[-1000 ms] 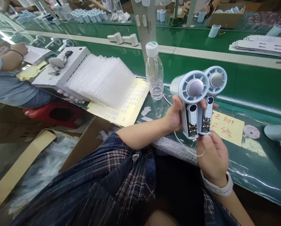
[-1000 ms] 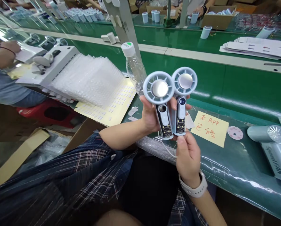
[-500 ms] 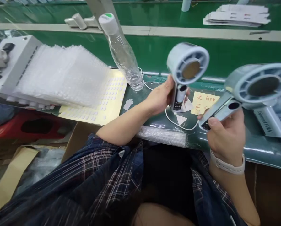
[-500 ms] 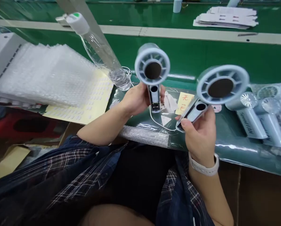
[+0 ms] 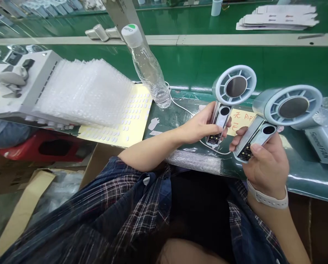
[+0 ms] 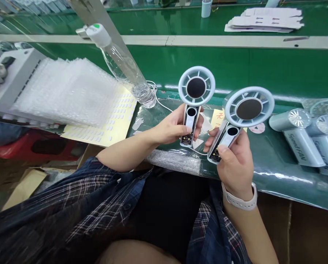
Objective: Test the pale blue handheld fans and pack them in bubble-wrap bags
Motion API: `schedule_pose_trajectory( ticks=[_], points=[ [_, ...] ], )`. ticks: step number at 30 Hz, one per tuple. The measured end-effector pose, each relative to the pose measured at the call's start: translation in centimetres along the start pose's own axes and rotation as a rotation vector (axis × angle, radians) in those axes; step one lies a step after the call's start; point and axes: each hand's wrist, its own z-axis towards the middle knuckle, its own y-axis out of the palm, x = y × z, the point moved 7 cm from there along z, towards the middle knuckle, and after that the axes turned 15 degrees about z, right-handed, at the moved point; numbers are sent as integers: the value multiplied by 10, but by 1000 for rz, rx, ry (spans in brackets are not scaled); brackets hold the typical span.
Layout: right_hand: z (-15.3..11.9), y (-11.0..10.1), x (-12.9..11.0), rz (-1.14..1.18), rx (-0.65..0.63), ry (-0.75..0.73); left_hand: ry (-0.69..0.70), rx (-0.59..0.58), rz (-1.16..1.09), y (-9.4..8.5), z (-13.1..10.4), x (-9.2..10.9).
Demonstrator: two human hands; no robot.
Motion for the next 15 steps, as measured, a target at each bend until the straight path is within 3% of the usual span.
schedule_pose_trajectory(
  ticks=[3, 7, 15],
  points=[
    [2, 2, 1, 7, -15, -16, 19, -39, 0, -1, 1, 0],
    [2, 2, 3, 27, -14, -13, -7, -4, 68, -5, 1, -1],
    [-2, -2, 2, 50, 23, 3, -4, -76, 19, 6, -4, 4]
  ],
)
